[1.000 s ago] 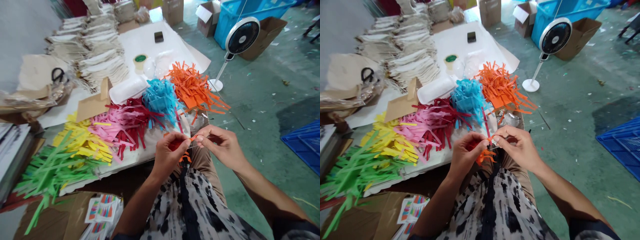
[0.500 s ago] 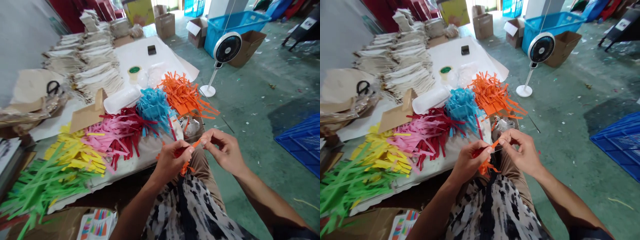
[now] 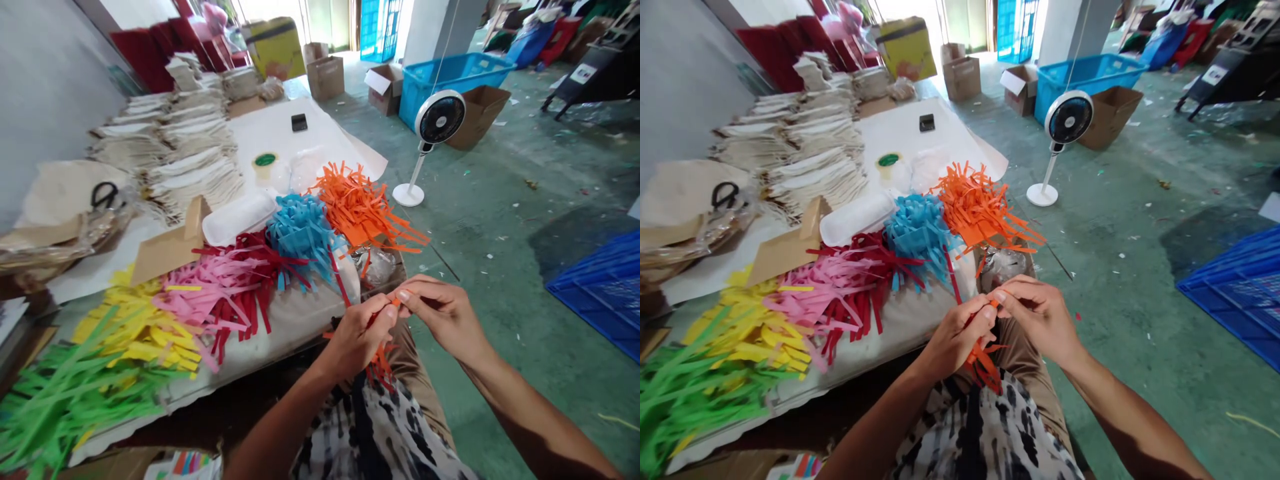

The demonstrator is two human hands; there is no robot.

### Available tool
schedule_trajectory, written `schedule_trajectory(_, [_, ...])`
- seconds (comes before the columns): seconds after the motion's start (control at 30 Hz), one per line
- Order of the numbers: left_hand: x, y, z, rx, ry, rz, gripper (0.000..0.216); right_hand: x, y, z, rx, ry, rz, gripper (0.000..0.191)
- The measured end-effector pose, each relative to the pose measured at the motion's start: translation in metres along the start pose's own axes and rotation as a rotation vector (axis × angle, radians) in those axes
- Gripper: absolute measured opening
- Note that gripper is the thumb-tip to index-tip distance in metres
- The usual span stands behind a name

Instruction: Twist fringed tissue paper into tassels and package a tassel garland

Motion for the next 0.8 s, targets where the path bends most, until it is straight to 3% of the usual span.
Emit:
schedule_trajectory(0.13, [-0.007, 0.003, 0.009, -0.003, -0.016, -0.039, 0.037, 0.007, -0.018, 0.006, 0.097, 0.044, 0.032, 0.021])
schedule_trajectory(0.23, [-0.018, 0.004, 0.013, -0.022, -0.07, -0.037, 0.038, 0.016, -0.047, 0.014, 0.218, 0.098, 0.082, 0.022])
schedule_trajectory(0.37, [-0.006, -0.008, 0.023, -0.069, 0.008, 0.193, 0.036, 0.013, -0.094, 0.031, 0.355, 0.135, 0.136, 0.022])
schedule_trajectory(0.43, [0.009, -0.016, 0.029, -0.129, 0.113, 0.438, 0.029, -0.006, -0.126, 0.035, 0.519, 0.031, 0.124, 0.019])
schedule_trajectory(0.53, [0.024, -0.039, 0.045, -0.127, 0.213, 0.774, 0.017, -0.048, -0.168, 0.013, 0.921, -0.293, -0.102, 0.022])
schedule_trajectory(0.57, [0.028, -0.05, 0.052, -0.081, 0.248, 0.878, 0.017, -0.06, -0.167, 0.004, 0.991, -0.394, -0.272, 0.025])
schedule_trajectory(0.63, [0.036, -0.068, 0.069, 0.04, 0.322, 1.085, 0.02, -0.069, -0.138, 0.002, 0.915, -0.532, -0.679, 0.033])
schedule_trajectory(0.7, [0.035, -0.077, 0.087, 0.112, 0.377, 1.274, 0.017, -0.047, -0.086, 0.011, 0.614, -0.587, -1.007, 0.044])
schedule_trajectory(0.73, [0.031, -0.079, 0.096, 0.129, 0.391, 1.351, 0.013, -0.031, -0.063, 0.014, 0.471, -0.583, -1.064, 0.046])
schedule_trajectory(0.8, [0.021, -0.08, 0.111, 0.142, 0.401, 1.456, 0.009, 0.0, -0.025, 0.016, 0.287, -0.549, -1.133, 0.034])
Point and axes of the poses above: each hand's wrist, its own z-axis towards the middle knuckle, its own y-axis out of the palm, x = y × z, the point moved 10 cm from there along z, towards the middle knuckle, and after that the axes turned 7 degrees about y, right-handed, at the moved point
